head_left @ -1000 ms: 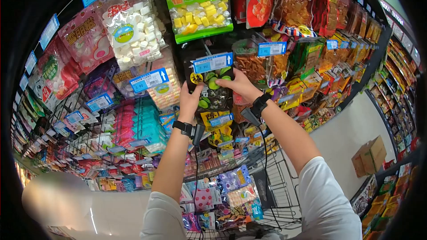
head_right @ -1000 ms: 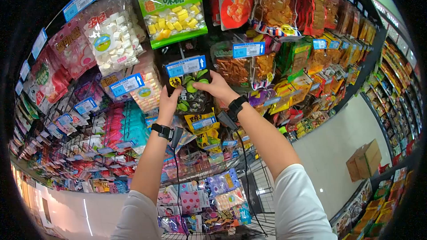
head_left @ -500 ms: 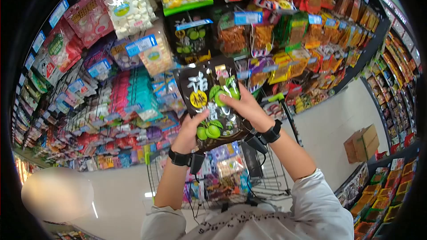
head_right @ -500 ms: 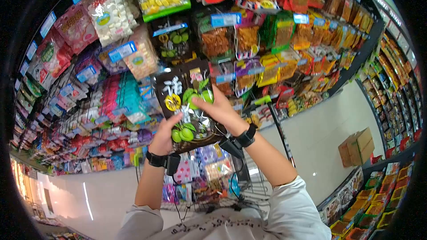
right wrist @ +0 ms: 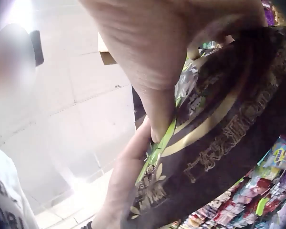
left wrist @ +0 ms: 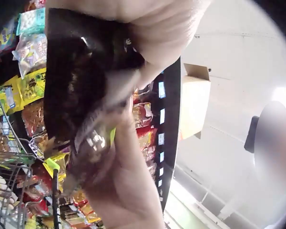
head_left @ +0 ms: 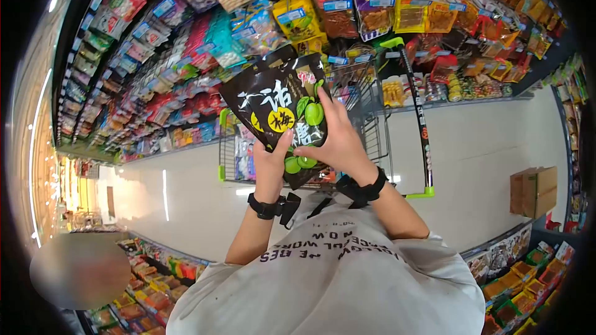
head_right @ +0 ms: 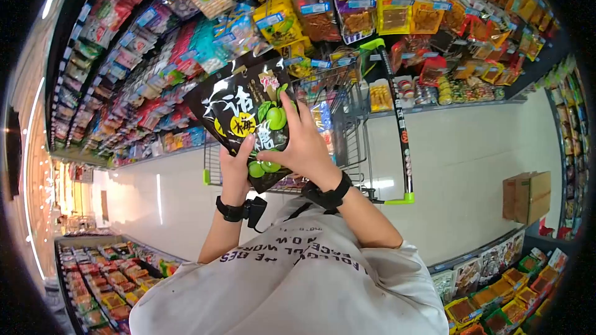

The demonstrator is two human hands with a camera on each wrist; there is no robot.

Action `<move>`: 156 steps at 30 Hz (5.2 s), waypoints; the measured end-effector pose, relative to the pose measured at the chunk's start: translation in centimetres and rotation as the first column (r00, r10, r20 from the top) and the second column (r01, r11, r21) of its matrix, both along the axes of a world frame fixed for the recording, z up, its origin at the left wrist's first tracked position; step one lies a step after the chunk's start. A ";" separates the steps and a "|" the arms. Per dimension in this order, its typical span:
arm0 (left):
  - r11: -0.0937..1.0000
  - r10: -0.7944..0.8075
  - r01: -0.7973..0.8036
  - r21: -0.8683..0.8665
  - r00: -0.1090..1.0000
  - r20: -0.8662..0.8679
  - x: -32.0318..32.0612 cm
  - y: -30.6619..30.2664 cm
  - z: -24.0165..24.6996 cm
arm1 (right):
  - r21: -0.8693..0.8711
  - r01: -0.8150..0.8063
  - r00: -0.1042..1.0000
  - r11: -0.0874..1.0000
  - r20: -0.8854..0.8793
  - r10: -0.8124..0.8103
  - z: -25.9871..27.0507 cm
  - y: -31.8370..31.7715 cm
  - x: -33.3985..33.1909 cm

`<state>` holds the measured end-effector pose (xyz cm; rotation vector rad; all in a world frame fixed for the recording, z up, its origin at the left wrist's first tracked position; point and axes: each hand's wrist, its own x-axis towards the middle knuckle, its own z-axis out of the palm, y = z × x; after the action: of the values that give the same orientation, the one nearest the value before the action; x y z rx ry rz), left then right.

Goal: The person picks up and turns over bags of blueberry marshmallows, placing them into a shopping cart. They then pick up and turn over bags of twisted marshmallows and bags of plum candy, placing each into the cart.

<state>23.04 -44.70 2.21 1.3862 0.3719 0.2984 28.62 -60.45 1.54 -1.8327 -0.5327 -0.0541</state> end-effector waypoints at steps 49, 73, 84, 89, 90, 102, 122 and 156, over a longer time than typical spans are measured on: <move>0.889 -0.430 0.451 -0.084 0.883 0.190 0.2 26.3 -4.5 | 0.885 0.394 0.682 0.247 -0.462 0.567 -3.8 18.9 -6.9; 0.123 -0.518 0.634 -0.763 0.697 0.496 4.0 14.8 -1.7 | 0.973 0.233 0.679 -0.003 -0.160 0.716 -1.5 3.8 -3.7; -0.134 -0.455 0.680 -0.721 0.604 0.654 5.4 10.3 -0.1 | 0.966 0.223 0.770 0.132 -0.257 0.583 -4.6 -1.5 -1.7; -0.081 -0.393 0.689 -0.720 0.642 0.659 3.7 11.0 0.0 | 0.985 0.149 0.656 -0.088 -0.032 0.754 -2.5 -2.5 -1.9; -0.073 -0.387 0.682 -0.728 0.653 0.651 3.2 11.1 -0.1 | 0.984 0.140 0.631 -0.109 -0.004 0.776 -2.3 -2.4 -1.9; 0.501 -0.328 0.604 -0.619 0.795 0.510 0.8 10.9 -0.2 | 0.962 0.226 0.610 -0.152 -0.018 0.792 -1.3 -1.8 -2.0; 0.152 -0.497 0.492 -0.857 0.788 0.364 1.3 7.2 -8.2 | 0.978 0.098 0.353 -0.182 0.137 0.925 -4.1 1.7 -1.5; 0.034 -0.623 0.744 -0.667 0.538 0.568 1.4 6.6 -2.5 | 0.969 0.202 0.536 0.145 -0.233 0.812 -6.1 -3.0 -1.9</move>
<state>24.46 -38.06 -0.29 0.3083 -0.3190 -0.6245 26.69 -63.48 -4.57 -0.2002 -0.1585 0.6390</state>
